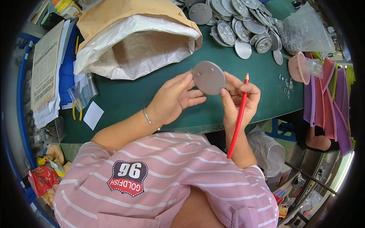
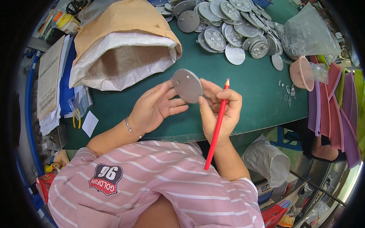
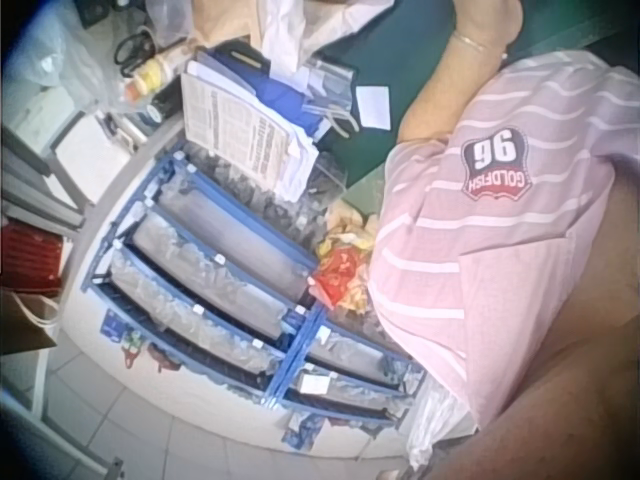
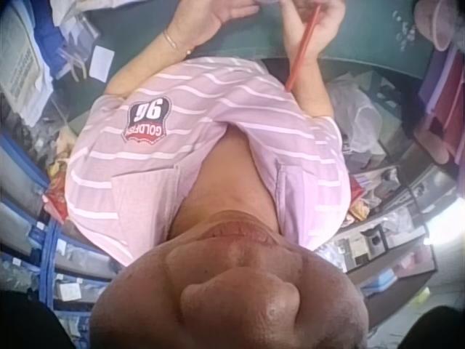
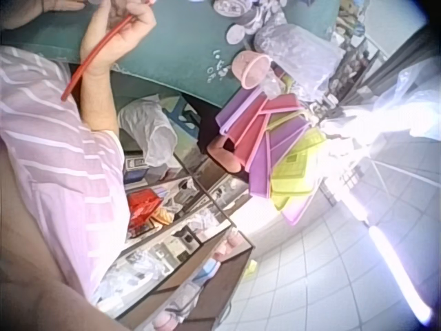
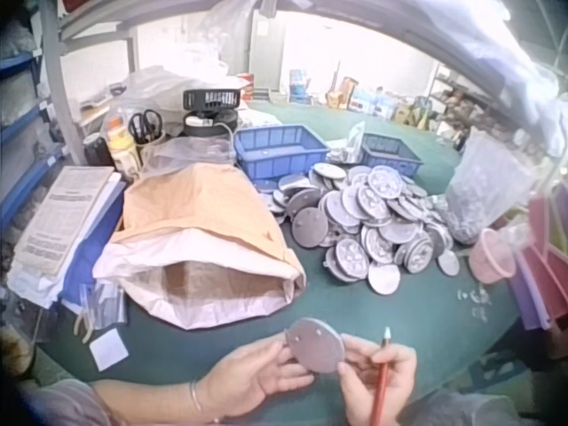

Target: The person sits on the floor and repeatedly picks up round metal discs from a pile on a green table. They use a red pencil to mark the edge of each disc, then place it into a paper bag.

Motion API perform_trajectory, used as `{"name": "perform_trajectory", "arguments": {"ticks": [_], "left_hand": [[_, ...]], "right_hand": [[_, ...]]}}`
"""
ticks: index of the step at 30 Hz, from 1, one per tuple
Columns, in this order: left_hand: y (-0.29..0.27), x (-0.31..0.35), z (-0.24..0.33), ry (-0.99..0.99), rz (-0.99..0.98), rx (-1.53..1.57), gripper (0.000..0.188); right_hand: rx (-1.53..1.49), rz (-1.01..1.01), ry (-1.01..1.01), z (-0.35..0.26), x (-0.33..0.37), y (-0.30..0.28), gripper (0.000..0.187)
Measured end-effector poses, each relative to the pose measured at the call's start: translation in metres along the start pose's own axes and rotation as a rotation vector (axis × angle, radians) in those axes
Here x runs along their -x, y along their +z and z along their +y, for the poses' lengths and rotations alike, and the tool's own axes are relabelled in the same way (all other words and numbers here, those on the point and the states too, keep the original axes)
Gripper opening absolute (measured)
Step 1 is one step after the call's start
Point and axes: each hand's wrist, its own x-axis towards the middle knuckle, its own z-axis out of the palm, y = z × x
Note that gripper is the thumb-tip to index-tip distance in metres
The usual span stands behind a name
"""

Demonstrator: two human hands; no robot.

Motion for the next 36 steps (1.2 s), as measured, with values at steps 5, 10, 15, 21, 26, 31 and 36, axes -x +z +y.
{"name": "perform_trajectory", "arguments": {"ticks": [5, 10, 15, 21, 26, 31, 36], "left_hand": [[0.0, -0.001, 0.003, -0.099, -0.051, 0.132, 0.047], [0.001, -0.001, 0.007, -0.111, -0.067, 0.248, 0.046], [-0.014, -0.004, 0.003, -0.035, -0.071, 0.255, 0.038], [-0.015, -0.005, 0.003, -0.009, -0.044, 0.238, 0.04], [-0.011, -0.003, -0.001, 0.083, -0.001, 0.082, 0.047], [-0.009, -0.002, -0.004, 0.249, 0.032, -0.233, 0.042], [-0.01, -0.001, -0.003, 0.417, -0.003, -0.422, 0.025]], "right_hand": [[0.094, -0.019, -0.022, -0.003, 0.005, 0.005, 0.035], [0.12, -0.088, -0.081, -0.002, 0.004, 0.003, 0.033], [0.141, -0.113, -0.066, -0.002, 0.002, 0.005, 0.033], [0.081, -0.073, 0.025, 0.004, 0.003, 0.002, 0.031], [-0.02, 0.105, 0.163, 0.001, -0.003, 0.001, 0.031], [-0.061, 0.039, 0.24, -0.005, -0.002, -0.002, 0.034], [0.035, 0.005, 0.047, -0.005, 0.0, -0.006, 0.035]]}}
